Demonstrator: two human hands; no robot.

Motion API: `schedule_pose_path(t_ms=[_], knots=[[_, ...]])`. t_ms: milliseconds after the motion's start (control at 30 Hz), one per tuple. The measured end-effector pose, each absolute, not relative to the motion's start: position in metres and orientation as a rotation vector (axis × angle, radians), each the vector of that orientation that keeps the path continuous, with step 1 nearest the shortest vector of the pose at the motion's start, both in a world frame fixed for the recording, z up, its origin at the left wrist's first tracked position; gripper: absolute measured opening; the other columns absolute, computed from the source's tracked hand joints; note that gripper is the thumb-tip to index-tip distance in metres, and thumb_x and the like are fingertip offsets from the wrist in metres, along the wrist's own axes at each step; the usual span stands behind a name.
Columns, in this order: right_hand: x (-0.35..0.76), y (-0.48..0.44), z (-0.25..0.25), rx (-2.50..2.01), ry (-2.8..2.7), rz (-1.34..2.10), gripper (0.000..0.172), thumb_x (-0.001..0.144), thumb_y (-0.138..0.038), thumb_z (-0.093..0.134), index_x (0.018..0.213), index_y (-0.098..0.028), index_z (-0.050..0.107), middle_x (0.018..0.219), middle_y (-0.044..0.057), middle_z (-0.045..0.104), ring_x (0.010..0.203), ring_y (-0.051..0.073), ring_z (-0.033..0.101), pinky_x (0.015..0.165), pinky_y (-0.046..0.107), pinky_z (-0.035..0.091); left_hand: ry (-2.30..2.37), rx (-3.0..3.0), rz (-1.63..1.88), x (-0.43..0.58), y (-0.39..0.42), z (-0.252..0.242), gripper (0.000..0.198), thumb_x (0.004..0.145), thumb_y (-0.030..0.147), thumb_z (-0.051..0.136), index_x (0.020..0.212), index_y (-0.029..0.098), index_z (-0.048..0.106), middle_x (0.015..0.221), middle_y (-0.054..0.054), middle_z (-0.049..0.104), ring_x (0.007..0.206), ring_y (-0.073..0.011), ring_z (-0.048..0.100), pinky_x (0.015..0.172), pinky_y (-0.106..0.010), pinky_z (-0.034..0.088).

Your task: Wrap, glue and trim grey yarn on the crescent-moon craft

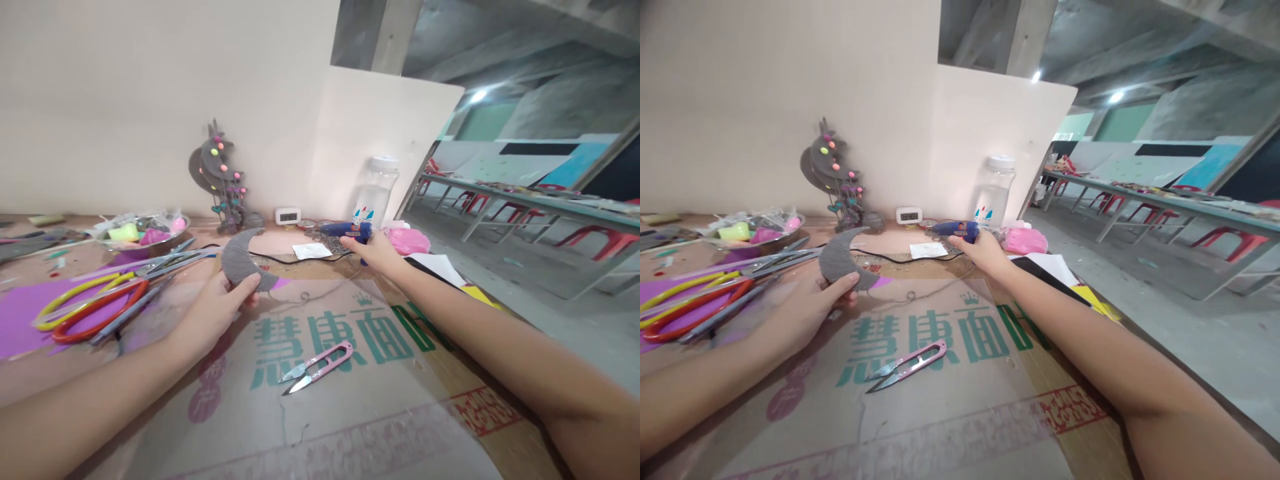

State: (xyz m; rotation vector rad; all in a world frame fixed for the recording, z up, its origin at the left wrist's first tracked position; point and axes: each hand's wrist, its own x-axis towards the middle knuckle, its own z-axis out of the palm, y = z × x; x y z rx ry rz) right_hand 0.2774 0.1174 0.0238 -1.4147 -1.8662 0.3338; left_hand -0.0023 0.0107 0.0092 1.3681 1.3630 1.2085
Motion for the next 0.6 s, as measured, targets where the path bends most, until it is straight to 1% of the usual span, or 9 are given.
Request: schedule_pose_path(t_ms=[100,167,200,267,367,433,533,567,600], knots=[[0.288,0.132,0.015,-1.555,-1.87,0.342,0.042,0.075,-0.051,0.06,0.085,-0.011,0.067,0.079,0.009,0.068,0.076,0.024,0.063,0.071,0.035,0.049,1.382,1.35,1.183,-0.001,0.01,0.01,0.03,0.075,0.042,0.061,0.058,0.018,0.054,0.052,0.003,0.057,0.048,-0.0122,0.046,0.048,-0.022,0.033],[0.292,0.136,0.011,-1.577,-1.879,0.351,0.042,0.073,-0.051,0.061,0.083,-0.01,0.067,0.077,0.01,0.068,0.074,0.024,0.063,0.071,0.036,0.048,1.392,1.343,1.185,-0.001,0.01,0.011,0.029,0.075,0.041,0.062,0.058,0.018,0.055,0.052,0.003,0.057,0.048,-0.0121,0.047,0.047,-0.022,0.033],[0.292,0.137,0.01,-1.576,-1.882,0.348,0.042,0.073,-0.05,0.062,0.086,-0.011,0.066,0.08,0.011,0.068,0.076,0.023,0.063,0.073,0.036,0.048,1.391,1.345,1.191,-0.001,0.01,0.011,0.029,0.074,0.041,0.062,0.059,0.018,0.055,0.052,0.003,0.057,0.048,-0.0123,0.047,0.048,-0.022,0.034],[0.293,0.138,0.009,-1.56,-1.87,0.33,0.048,0.075,-0.051,0.06,0.102,-0.011,0.062,0.092,0.011,0.067,0.082,0.022,0.062,0.077,0.035,0.048,1.373,1.364,1.202,-0.001,0.011,0.011,0.028,0.074,0.042,0.063,0.061,0.018,0.056,0.054,0.002,0.058,0.051,-0.0132,0.05,0.051,-0.022,0.036],[0.291,0.138,0.012,-1.493,-1.773,0.233,0.061,0.08,-0.05,0.055,0.127,-0.011,0.044,0.111,0.014,0.06,0.094,0.022,0.059,0.084,0.036,0.046,1.33,1.388,1.208,-0.003,0.012,0.009,0.027,0.074,0.042,0.062,0.061,0.019,0.056,0.055,0.002,0.059,0.052,-0.0137,0.05,0.052,-0.023,0.037],[0.286,0.133,0.018,-1.369,-1.666,0.056,0.064,0.081,-0.046,0.054,0.132,-0.012,0.036,0.12,0.016,0.053,0.102,0.022,0.055,0.089,0.037,0.045,1.31,1.38,1.206,-0.004,0.013,0.007,0.028,0.075,0.041,0.061,0.06,0.019,0.055,0.054,0.002,0.058,0.05,-0.0131,0.049,0.049,-0.022,0.035],[0.272,0.111,0.029,-1.14,-1.669,-0.193,0.052,0.083,-0.041,0.054,0.127,-0.015,0.042,0.12,0.014,0.052,0.108,0.022,0.051,0.093,0.037,0.042,1.315,1.361,1.197,-0.004,0.013,0.007,0.029,0.075,0.041,0.061,0.059,0.018,0.055,0.053,0.002,0.057,0.05,-0.0124,0.048,0.048,-0.022,0.035],[0.265,0.101,0.032,-1.089,-1.753,-0.196,0.042,0.085,-0.04,0.053,0.119,-0.016,0.05,0.113,0.012,0.056,0.103,0.022,0.054,0.091,0.037,0.042,1.322,1.358,1.192,-0.004,0.013,0.008,0.029,0.075,0.041,0.061,0.059,0.018,0.055,0.054,0.002,0.058,0.051,-0.0125,0.049,0.049,-0.021,0.035],[0.257,0.09,0.034,-1.043,-1.882,-0.158,0.031,0.086,-0.04,0.051,0.106,-0.017,0.057,0.103,0.01,0.061,0.097,0.021,0.056,0.089,0.037,0.043,1.328,1.356,1.188,-0.004,0.013,0.008,0.029,0.076,0.041,0.061,0.06,0.017,0.055,0.055,0.002,0.058,0.052,-0.0126,0.05,0.05,-0.021,0.036]])
